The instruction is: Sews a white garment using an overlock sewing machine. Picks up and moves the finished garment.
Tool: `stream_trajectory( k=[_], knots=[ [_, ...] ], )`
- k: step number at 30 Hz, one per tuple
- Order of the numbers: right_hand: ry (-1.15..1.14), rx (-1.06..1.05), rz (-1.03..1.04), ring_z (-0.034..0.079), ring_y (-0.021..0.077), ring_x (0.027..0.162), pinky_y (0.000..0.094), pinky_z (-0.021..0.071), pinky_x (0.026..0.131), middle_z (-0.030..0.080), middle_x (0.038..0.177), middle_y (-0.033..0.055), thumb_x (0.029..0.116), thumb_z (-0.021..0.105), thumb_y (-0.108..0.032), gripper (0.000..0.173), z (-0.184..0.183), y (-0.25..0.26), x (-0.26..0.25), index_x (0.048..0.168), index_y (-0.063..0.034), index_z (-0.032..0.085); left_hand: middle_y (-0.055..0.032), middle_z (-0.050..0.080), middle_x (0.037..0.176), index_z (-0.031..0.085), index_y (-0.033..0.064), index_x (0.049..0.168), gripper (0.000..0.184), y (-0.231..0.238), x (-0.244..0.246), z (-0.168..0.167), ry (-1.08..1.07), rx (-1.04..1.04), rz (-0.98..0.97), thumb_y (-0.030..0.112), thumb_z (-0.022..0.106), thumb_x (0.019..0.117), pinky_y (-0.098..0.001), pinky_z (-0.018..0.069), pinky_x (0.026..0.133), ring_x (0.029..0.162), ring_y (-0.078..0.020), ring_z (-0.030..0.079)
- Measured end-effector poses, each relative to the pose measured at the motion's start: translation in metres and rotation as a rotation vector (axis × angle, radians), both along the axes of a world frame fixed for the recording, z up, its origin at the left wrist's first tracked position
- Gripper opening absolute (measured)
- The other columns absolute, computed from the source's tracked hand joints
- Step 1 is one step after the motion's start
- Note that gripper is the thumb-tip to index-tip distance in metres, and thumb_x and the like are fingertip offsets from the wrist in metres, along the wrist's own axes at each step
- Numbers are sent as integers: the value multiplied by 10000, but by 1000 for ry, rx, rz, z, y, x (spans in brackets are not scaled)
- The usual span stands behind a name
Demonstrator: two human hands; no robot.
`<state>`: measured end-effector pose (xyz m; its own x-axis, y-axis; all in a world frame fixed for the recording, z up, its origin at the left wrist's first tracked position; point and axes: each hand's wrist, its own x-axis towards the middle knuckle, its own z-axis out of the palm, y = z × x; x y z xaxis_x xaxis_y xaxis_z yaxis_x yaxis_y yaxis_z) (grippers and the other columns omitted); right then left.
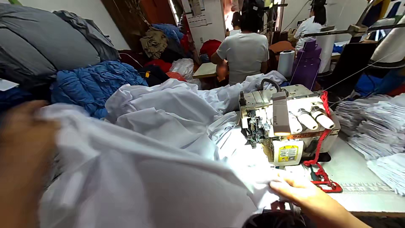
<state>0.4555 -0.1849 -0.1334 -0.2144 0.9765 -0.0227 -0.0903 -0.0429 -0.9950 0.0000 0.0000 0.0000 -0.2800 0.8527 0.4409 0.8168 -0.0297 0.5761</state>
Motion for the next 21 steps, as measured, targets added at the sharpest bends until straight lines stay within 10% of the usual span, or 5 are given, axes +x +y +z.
stream_trajectory(
  k=[5, 10, 17, 21],
  knots=[
    [320, -323, -78, 651, 35, 582, 164, 538, 554, 687, 716, -23, 1058, 425, -94, 183, -16, 23, -21, 977, -98, 589, -375, 289, 1589, 391, -98, 1521, 683, -21, 121, -78, 472, 22, -501, 54, 680, 921, -763, 256, 1112, 1472, -568, 282],
    [449, -384, -24, 644, 34, 557, 160, 527, 528, 687, 684, -16, 1018, 463, -129, 182, -20, 20, -17, 935, -123, 625, -166, 575, 1467, 629, 167, 1378, 419, -81, 220, -135, 595, 475, -891, 128, 498, 982, -666, 398, 1076, 1396, -364, 516],
    [671, -478, 164, 651, 51, 554, 174, 537, 515, 689, 691, 4, 1016, 481, -175, 191, -34, 15, -21, 918, -140, 642, -32, 710, 1151, 654, 143, 1111, 187, -66, 229, -139, 375, 620, -1114, 202, 481, 1071, -370, 437, 1140, 1207, -125, 640],
    [387, -118, 62, 662, -16, 705, 175, 552, 629, 706, 812, -112, 1023, 484, -215, 158, -38, 2, -21, 992, -185, 636, -14, 686, 1000, 679, 127, 1041, 192, -83, 240, -122, 290, 549, -1178, 209, 505, 1054, -184, 496, 931, 1020, -72, 642]
  ],
)
